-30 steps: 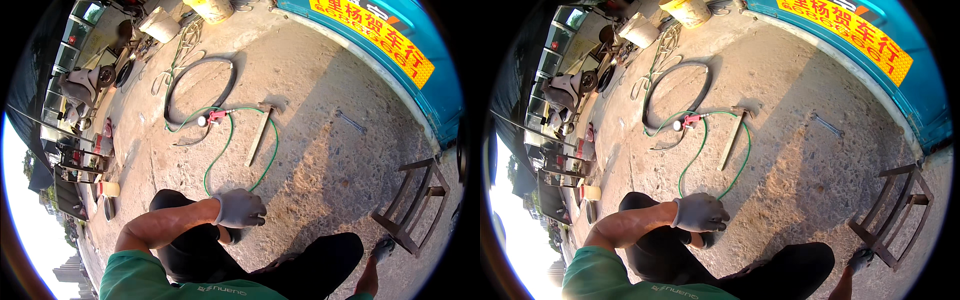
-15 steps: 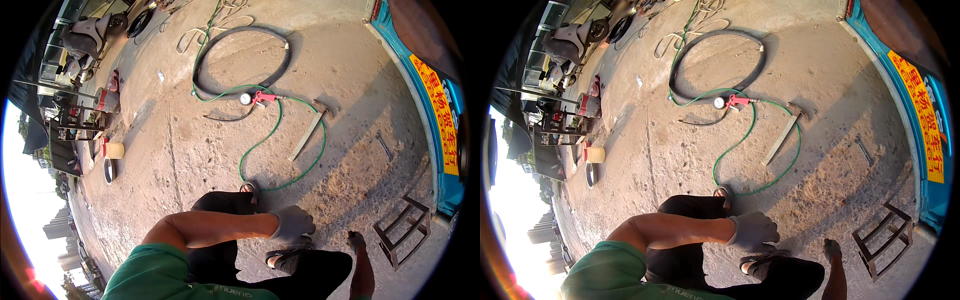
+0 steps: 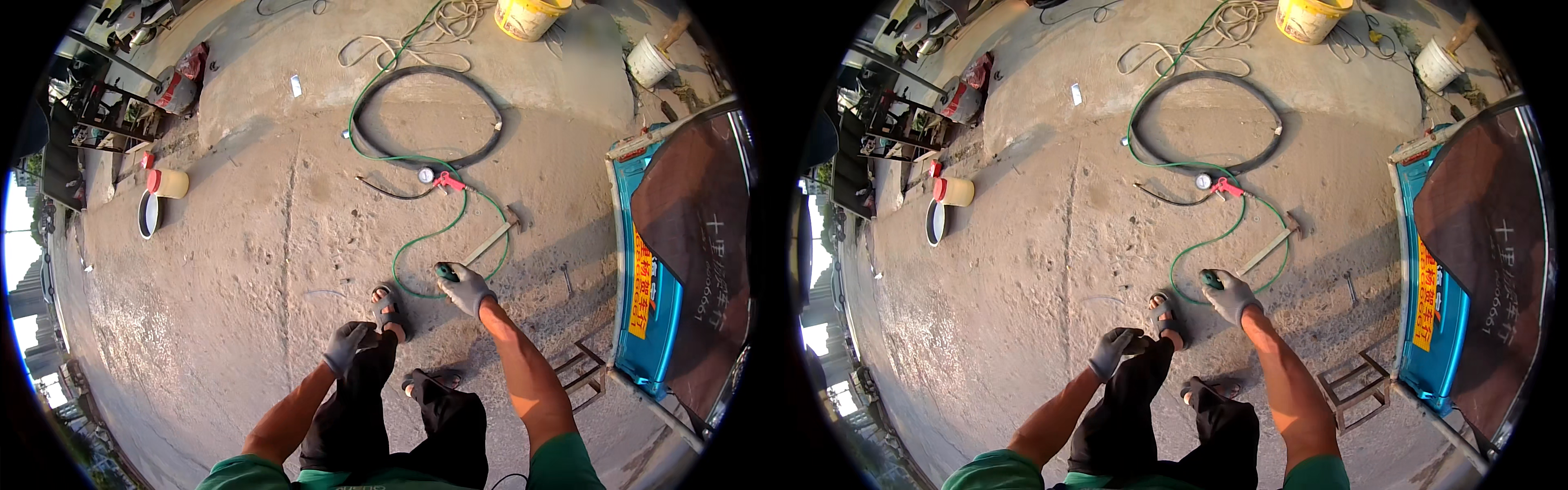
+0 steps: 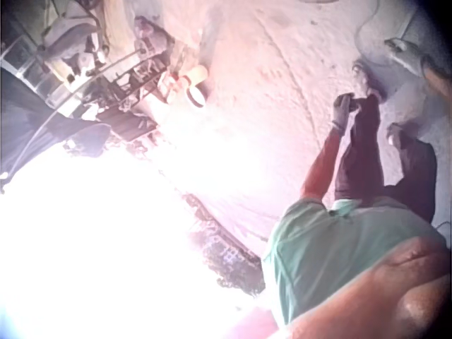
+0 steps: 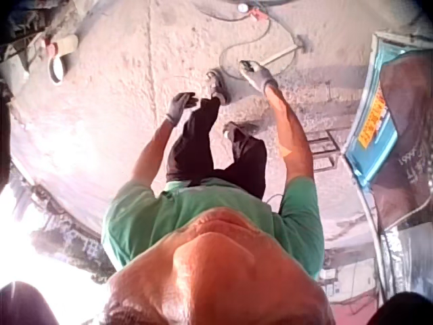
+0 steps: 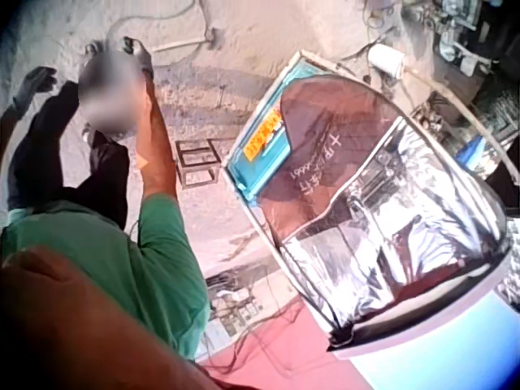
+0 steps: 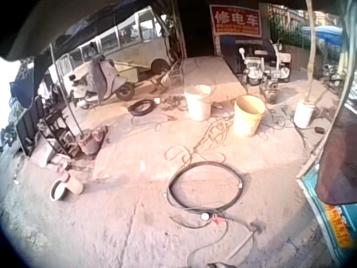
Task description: The person sits on the ground and works on the undercarriage of a vehicle, using a wrench to loosen and tighten bolts. They move around the workspace to retrieve tools and continue the repair.
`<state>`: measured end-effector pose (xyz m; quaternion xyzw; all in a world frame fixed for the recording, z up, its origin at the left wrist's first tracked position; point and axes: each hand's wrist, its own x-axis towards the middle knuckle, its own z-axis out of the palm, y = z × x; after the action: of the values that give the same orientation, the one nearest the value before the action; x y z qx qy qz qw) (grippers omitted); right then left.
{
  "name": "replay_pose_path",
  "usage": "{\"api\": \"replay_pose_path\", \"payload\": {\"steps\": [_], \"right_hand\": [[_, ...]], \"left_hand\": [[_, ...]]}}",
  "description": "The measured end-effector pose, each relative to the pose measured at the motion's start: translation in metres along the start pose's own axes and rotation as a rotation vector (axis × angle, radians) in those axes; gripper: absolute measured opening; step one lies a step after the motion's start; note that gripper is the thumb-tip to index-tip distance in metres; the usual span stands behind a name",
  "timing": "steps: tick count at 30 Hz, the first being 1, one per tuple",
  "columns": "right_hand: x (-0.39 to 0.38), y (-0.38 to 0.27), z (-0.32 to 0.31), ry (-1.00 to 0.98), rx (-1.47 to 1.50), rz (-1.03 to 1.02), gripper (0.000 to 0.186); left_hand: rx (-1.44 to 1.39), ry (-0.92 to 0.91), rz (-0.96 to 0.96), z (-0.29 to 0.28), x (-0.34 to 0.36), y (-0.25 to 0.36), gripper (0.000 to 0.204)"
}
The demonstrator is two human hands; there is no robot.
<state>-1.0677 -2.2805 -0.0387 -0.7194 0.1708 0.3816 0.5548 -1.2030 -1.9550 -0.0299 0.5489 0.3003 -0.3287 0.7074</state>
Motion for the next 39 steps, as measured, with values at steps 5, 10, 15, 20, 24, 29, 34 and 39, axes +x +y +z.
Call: {"api": "replay_pose_path", "payload": {"steps": [5, 10, 15, 20, 24, 29, 34, 39], "right_hand": [[-0.021, 0.027, -0.015, -0.037, -0.417, 0.201, 0.046], [-0.057, 0.150, -0.086, 0.117, -0.190, 0.594, 0.043], [-0.109, 0.125, -0.100, 0.250, 0.151, 0.710, 0.037], [-0.046, 0.054, -0.091, 0.022, 0.009, 0.750, 0.044], [0.072, -0.050, -0.118, -0.021, -0.426, 0.411, 0.046], [0.205, -0.244, -0.137, 0.141, -0.178, 0.165, 0.036], [0.263, -0.417, -0.132, 0.309, -0.502, -0.001, 0.046], [0.317, -0.466, -0.114, 0.228, -0.610, 0.086, 0.043]], "left_hand": [[0.030, 0.360, -0.190, -0.177, -0.089, 0.013, 0.028], [0.045, 0.547, -0.559, -0.277, -0.161, -0.019, 0.026], [0.048, 0.373, -0.598, -0.240, -0.138, 0.043, 0.029], [0.034, 0.231, -0.477, -0.180, -0.069, 0.151, 0.035], [0.041, 0.269, -0.466, -0.169, -0.030, 0.194, 0.034], [-0.021, 0.324, -0.485, -0.182, 0.004, 0.237, 0.032], [-0.007, 0.277, -0.562, -0.211, 0.035, 0.287, 0.032], [0.013, 0.249, -0.635, -0.268, 0.097, 0.344, 0.033]]}}
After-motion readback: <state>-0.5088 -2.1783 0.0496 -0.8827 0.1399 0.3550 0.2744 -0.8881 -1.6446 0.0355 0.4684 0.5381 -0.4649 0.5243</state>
